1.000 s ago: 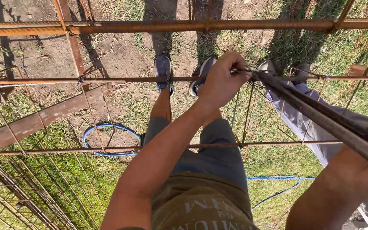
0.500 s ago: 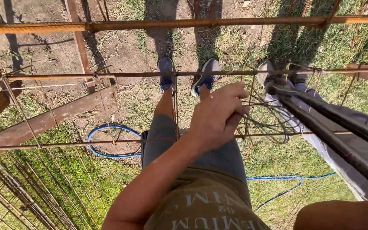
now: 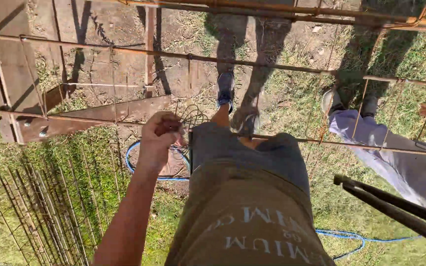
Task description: Tie steel rebar intersections with wire using pliers
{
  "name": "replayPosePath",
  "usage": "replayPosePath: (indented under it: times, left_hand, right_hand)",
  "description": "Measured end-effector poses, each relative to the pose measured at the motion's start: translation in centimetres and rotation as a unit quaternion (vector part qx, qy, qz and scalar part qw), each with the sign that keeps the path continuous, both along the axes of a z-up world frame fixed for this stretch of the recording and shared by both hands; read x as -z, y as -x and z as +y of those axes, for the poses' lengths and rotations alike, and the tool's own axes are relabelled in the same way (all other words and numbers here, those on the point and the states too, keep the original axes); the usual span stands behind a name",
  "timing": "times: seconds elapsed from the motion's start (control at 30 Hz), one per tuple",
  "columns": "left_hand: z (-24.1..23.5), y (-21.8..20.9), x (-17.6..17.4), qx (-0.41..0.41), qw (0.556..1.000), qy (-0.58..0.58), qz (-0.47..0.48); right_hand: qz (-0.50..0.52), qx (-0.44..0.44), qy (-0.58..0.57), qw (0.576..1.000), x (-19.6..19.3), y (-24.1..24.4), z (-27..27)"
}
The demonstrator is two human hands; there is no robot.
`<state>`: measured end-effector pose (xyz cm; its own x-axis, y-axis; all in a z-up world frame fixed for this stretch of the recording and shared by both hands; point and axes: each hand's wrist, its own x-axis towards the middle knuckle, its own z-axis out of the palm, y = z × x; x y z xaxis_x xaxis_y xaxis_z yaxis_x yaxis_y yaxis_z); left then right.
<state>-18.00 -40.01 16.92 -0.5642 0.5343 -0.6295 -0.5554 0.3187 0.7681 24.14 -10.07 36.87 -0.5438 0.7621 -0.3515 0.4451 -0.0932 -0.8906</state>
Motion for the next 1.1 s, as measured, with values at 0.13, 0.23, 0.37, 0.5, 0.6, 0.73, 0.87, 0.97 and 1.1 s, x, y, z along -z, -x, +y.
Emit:
replayPosePath:
  times: [0.13,0.23,0.37,0.5,0.6,0.73,0.87,0.97,1.1]
  left_hand:
    - [-4.1,-0.4,-2.7,-0.116,0.986,-0.047,-0.108]
    - [-6.8,-4.2,-0.4,-0.206,0.964,-0.056,-0.157]
    - [-12.5,-9.0,1.0,-0.127,0.986,-0.003,-0.110]
    - [-20.4,-13.5,3.8,-0.044,0.993,0.099,-0.045]
    - [-26.1,-15.0,6.1,-0.011,0.974,0.228,-0.014]
    - [-35.0,-17.7,7.4,-0.014,0.918,0.395,0.012]
    - [-41.8,-17.5,13.1,-0.112,0.951,0.287,-0.011]
    - [-39.2,-16.1,10.8,-0.008,0.893,0.446,0.055]
    - [-34.8,-13.2,10.0,0.074,0.921,0.375,0.078]
  right_hand:
    - [-0.006,-0.091,-0.017,0.996,3.9,0.5,-4.1]
    - [-0.065,-0.141,0.181,0.971,13.0,1.3,-8.1]
    - [-0.216,-0.159,0.230,0.936,18.6,-1.8,-13.3]
    - [-0.102,-0.045,0.221,0.969,24.5,-14.3,-20.2]
    - [-0.367,-0.022,0.209,0.906,30.5,-21.4,-25.3]
    - [-0.525,-0.044,0.334,0.782,33.9,-33.4,-38.3]
    - [-0.372,0.140,0.476,0.784,40.0,-44.0,-53.8]
    - [-0.311,0.187,0.439,0.822,37.8,-40.2,-58.3]
    - [-0.231,0.231,0.374,0.868,39.1,-35.0,-58.6]
